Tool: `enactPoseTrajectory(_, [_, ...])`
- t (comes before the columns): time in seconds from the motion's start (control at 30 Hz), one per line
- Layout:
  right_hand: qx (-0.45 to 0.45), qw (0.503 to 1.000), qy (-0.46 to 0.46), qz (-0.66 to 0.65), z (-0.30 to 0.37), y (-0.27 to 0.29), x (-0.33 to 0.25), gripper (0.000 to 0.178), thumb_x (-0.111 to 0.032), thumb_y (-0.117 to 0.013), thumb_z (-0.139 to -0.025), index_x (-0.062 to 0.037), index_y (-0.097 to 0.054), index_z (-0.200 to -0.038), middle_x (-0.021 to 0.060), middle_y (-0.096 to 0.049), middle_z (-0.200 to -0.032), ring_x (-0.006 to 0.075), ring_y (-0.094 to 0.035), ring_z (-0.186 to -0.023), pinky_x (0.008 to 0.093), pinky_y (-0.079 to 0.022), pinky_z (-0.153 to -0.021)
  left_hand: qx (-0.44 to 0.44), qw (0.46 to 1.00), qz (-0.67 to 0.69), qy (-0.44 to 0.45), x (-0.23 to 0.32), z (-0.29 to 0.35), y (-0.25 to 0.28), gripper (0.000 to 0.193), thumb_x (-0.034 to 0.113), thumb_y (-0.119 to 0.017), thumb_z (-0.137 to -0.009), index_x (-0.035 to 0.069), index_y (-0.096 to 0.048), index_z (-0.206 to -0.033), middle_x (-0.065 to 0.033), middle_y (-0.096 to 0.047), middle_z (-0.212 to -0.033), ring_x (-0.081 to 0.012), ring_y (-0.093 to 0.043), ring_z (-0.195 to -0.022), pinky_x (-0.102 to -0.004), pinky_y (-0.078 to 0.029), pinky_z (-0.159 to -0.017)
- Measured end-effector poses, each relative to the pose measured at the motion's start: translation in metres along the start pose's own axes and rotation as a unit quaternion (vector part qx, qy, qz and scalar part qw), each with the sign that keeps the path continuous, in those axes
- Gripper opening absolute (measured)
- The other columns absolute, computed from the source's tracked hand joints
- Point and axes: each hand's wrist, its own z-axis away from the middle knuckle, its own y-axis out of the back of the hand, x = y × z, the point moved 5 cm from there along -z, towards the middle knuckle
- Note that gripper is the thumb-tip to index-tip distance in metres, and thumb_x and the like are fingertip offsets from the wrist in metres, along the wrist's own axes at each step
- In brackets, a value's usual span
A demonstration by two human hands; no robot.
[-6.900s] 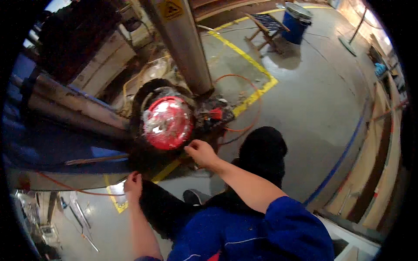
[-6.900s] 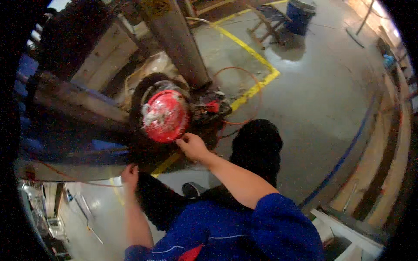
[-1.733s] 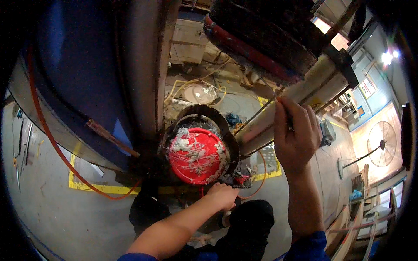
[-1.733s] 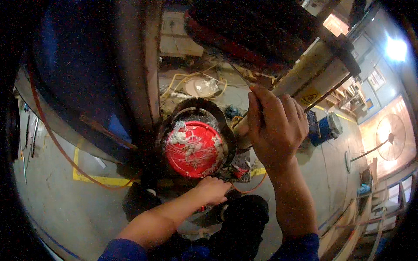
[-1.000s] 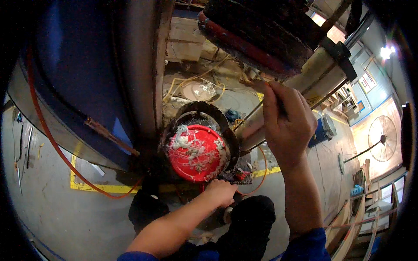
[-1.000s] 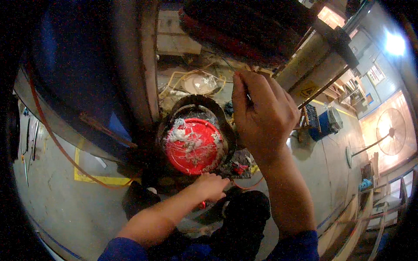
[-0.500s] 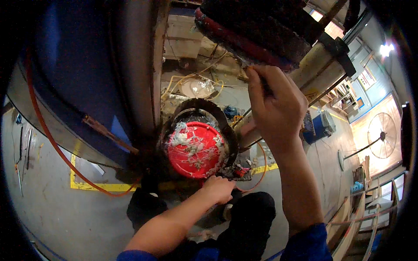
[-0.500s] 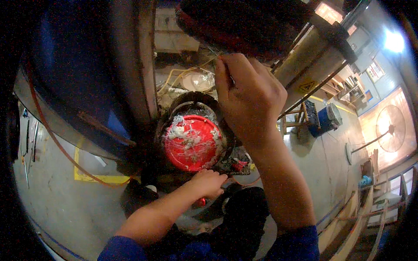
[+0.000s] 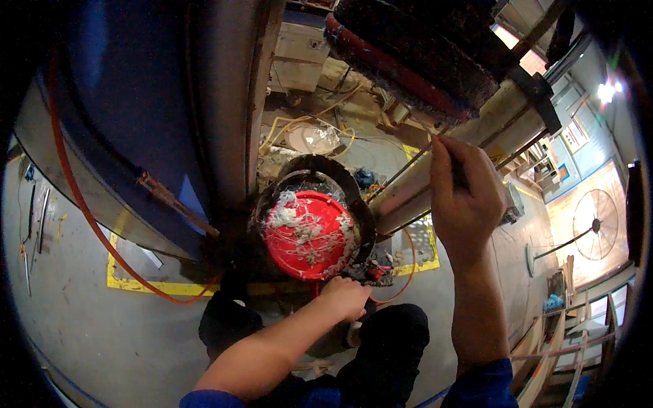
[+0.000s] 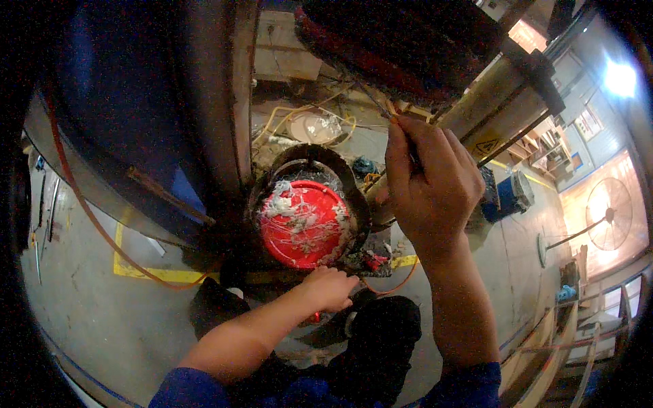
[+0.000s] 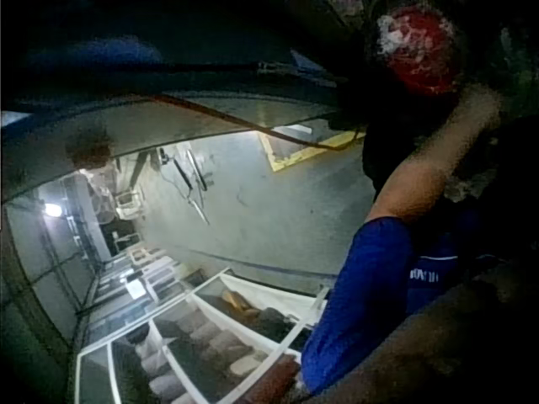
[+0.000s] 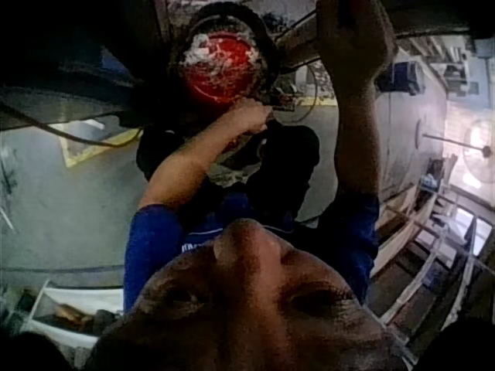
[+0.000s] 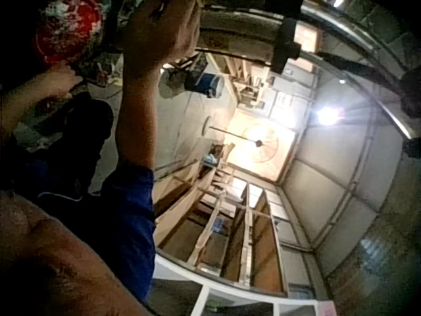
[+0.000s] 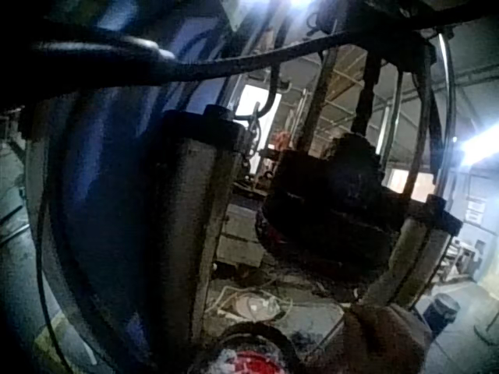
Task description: The person picks up small metal components, rubs them between their palms, and uses a thin metallic tool to probe the center of a circular machine part on the floor.
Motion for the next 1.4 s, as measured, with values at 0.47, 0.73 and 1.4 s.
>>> enactPoseTrajectory(0.47, [-0.012,0.998,-0.053,-0.030,-0.013,-0.012,-0.002,0.008,-0.011,-0.078,-0.086,-0.0054,-0.072,-0.090,0.0130,-0.070,-0.078,0.0249,-0.071,-0.068,0.0318,-0.054,-0.065,0.003,1.000,0.009,0.008,-0.004,-0.002,-0.005,0.050,0.038,-0.072,-0.088,0.007,-0.061,-0.125,-0.0168,-0.071,-0.111,-0.0369,-0.067,-0.110,-0.0506,-0.053,-0.094])
enactPoseTrajectory(0.73, [-0.008,0.997,-0.068,-0.024,-0.012,-0.012,-0.002,0.009,-0.012,-0.078,-0.086,-0.0060,-0.073,-0.091,0.0131,-0.071,-0.077,0.0235,-0.071,-0.067,0.0320,-0.054,-0.064,0.012,1.000,0.008,0.020,-0.009,0.001,-0.002,0.048,0.038,-0.072,-0.088,0.007,-0.061,-0.124,-0.0170,-0.071,-0.111,-0.0369,-0.067,-0.109,-0.0510,-0.053,-0.095])
enactPoseTrajectory(1.4, [-0.017,0.995,-0.090,-0.027,-0.008,-0.005,-0.001,0.009,-0.012,-0.077,-0.087,-0.0049,-0.072,-0.088,0.0127,-0.069,-0.073,0.0210,-0.069,-0.063,0.0309,-0.053,-0.061,-0.006,1.000,0.012,0.016,-0.006,0.004,-0.003,0.048,0.036,-0.072,-0.088,0.008,-0.061,-0.125,-0.0174,-0.070,-0.115,-0.0366,-0.066,-0.112,-0.0512,-0.052,-0.096])
